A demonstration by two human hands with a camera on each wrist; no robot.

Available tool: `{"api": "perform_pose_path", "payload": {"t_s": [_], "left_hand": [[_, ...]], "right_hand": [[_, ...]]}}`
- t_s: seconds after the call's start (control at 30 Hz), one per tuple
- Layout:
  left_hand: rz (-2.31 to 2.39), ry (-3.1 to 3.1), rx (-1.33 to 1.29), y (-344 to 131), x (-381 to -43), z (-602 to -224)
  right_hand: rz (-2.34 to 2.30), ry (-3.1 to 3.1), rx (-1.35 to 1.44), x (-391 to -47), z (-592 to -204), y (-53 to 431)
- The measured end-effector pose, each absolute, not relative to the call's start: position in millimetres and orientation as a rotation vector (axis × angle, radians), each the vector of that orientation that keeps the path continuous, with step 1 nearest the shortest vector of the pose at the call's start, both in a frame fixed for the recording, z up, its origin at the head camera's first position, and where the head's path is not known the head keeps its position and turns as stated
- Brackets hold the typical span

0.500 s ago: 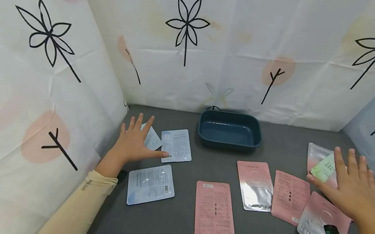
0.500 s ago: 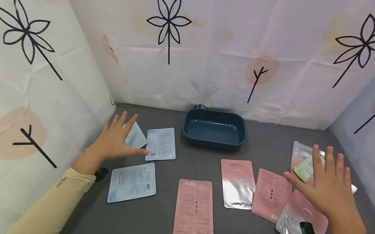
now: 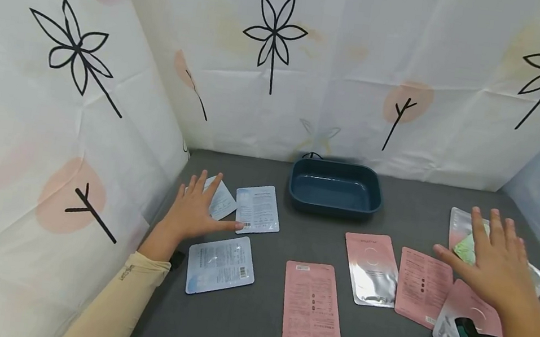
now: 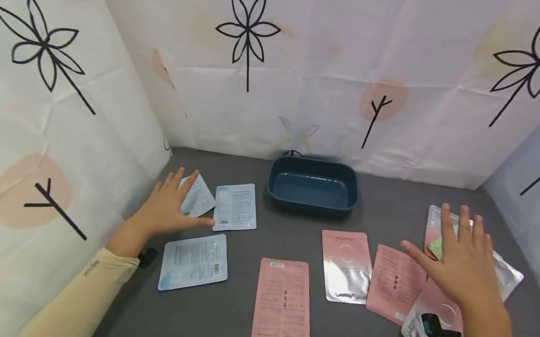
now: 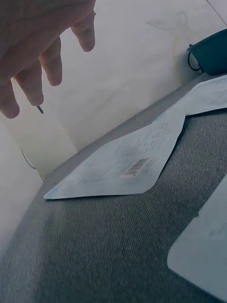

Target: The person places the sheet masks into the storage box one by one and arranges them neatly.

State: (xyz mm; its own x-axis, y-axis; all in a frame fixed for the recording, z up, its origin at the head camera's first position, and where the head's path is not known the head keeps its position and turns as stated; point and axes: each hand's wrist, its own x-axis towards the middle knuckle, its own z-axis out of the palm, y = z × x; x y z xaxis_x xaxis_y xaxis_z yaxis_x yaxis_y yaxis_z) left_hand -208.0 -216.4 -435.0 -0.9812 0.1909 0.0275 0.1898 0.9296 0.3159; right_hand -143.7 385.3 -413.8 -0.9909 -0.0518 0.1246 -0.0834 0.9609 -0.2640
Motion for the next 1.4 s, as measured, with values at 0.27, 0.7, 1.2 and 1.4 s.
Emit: {"api": "perform_pose_path", "payload": {"t_s": [0.27, 0.7, 1.2, 1.4], "left_hand": [[0.689, 3.157, 0.288, -221, -206, -450], [0.986, 3.081, 0.162, -219, -202, -473], [1.269, 2.889, -0.297, -252, -205, -480], [1.293, 2.843, -0.379, -260, -206, -477]], "right_hand": [[0.435, -2.986, 0.150, -156, -419, 373], [0.518, -2.939, 0.194, -182, -429, 345], [0.580, -2.940, 0.273, -213, -435, 313], [0.584, -2.966, 0.333, -232, -441, 299]]}}
